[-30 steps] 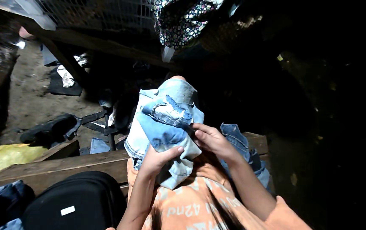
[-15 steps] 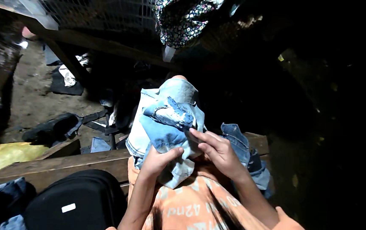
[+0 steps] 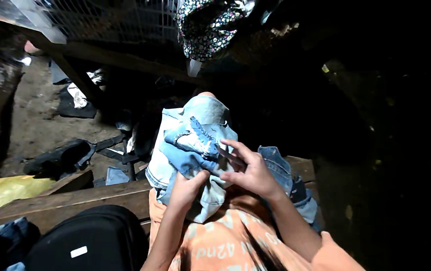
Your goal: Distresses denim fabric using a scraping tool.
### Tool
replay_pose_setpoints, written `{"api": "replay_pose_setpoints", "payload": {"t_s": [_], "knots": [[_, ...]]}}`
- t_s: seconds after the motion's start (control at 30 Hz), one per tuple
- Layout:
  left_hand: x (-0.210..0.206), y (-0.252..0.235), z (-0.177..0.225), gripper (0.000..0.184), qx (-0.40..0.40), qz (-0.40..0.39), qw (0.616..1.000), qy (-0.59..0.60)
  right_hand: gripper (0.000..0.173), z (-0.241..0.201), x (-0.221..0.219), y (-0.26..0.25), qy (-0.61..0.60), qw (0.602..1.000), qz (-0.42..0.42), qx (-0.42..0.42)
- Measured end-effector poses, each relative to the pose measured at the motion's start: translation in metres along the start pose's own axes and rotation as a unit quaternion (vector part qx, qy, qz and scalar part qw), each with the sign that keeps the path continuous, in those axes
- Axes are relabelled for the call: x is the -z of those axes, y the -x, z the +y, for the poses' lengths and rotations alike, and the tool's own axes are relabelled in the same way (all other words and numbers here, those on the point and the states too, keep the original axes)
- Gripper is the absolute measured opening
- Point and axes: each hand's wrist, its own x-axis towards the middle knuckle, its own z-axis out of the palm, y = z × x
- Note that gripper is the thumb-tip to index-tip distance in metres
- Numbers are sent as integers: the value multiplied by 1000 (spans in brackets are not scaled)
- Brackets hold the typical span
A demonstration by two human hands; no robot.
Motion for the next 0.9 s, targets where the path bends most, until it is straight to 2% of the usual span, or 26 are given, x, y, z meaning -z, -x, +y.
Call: {"api": "replay_pose_setpoints", "payload": {"t_s": [0.07,0.13,0.23,0.3,0.4,0.47,0.53,0.6,0.63,0.77,0.9], "knots": [[-4,2,-3,27,-11,6,1000,-5,44,-3,-11,-13,60,998,19,24],[-9,4,-1,26,-4,45,999,13,23,-5,-18,-25,60,997,38,44],[-15,3,7,30,3,116,989,89,18,-11,-20,-34,-12,998,60,31],[-13,1,8,25,-1,132,982,135,17,-12,-20,-35,-36,997,65,25],[-9,-1,6,32,-14,104,979,176,18,-10,-20,-33,-45,997,50,35],[-5,1,6,15,-5,71,988,134,21,-7,-17,-26,-40,998,26,37],[-5,1,7,37,28,59,994,93,38,0,-14,-16,7,999,20,40],[-4,-1,6,46,39,62,994,75,62,6,-7,-6,70,997,3,40],[-5,-1,5,46,35,68,994,75,67,8,-3,-2,89,995,-14,38],[-8,2,5,45,13,90,992,85,62,9,4,12,151,984,-46,88],[-7,9,7,44,-5,57,994,92,57,5,6,14,180,975,-26,124]]}}
